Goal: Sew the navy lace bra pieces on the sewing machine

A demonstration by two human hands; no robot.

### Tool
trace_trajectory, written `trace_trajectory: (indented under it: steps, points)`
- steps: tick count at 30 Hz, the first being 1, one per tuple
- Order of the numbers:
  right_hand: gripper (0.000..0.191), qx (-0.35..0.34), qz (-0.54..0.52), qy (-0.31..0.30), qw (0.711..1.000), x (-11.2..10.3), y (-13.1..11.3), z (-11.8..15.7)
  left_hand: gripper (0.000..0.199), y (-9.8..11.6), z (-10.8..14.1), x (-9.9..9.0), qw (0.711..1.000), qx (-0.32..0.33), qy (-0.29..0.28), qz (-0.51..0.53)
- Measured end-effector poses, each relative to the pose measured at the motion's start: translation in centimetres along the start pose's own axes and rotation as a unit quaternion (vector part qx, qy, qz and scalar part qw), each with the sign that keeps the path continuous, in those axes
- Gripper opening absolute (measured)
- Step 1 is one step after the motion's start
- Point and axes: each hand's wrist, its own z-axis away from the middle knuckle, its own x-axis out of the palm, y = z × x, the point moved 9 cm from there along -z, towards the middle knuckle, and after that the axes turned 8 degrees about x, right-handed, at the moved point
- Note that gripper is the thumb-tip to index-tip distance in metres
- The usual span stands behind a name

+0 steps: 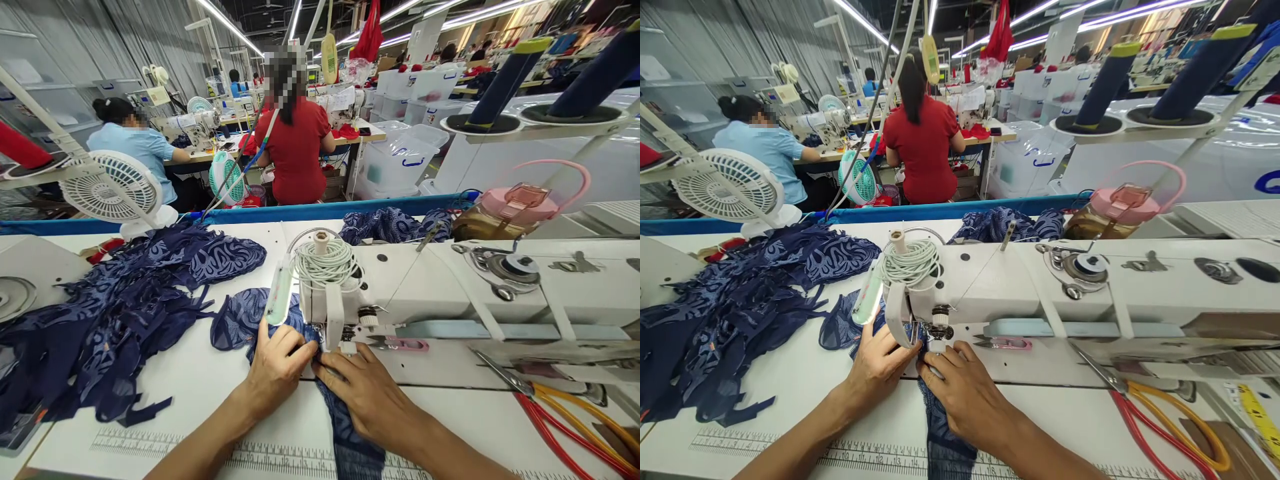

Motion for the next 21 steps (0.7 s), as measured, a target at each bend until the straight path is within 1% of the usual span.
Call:
trace_trajectory:
  steps: [2, 4, 10, 14, 17, 19, 21]
  points:
    - [0.059, 0.004, -0.008, -0.023, 1.000, 0.3, 0.0, 0.0, 0.019, -0.1, 0.0, 0.0, 0.999, -0.011, 0.000, 0.035]
    - [0.057, 0.003, -0.020, -0.028, 0.999, 0.3, 0.0, 0.2, 0.019, 0.1, 0.1, 0.3, 0.999, -0.010, -0.010, 0.052]
    - [0.057, -0.003, -0.046, -0.014, 0.999, 0.3, 0.1, 0.6, 0.021, 0.3, 0.4, 0.7, 0.999, -0.001, -0.020, 0.044]
    - [0.057, -0.004, -0.041, -0.012, 0.999, 0.6, 0.3, 0.5, 0.019, 0.1, 0.2, 1.4, 0.999, 0.005, -0.035, 0.036]
    - [0.059, 0.001, -0.025, 0.005, 1.000, 0.6, 0.5, 0.4, 0.023, -0.2, 0.2, 1.9, 0.998, -0.001, -0.055, 0.022]
    - [0.062, 0.002, -0.016, 0.016, 1.000, 0.6, 0.5, 0.5, 0.029, -0.7, 0.3, 1.7, 0.998, -0.017, -0.058, 0.015]
    - [0.062, -0.001, -0.014, 0.017, 1.000, 0.6, 0.4, 0.6, 0.034, -1.2, 0.5, 0.7, 0.999, -0.039, -0.037, 0.006]
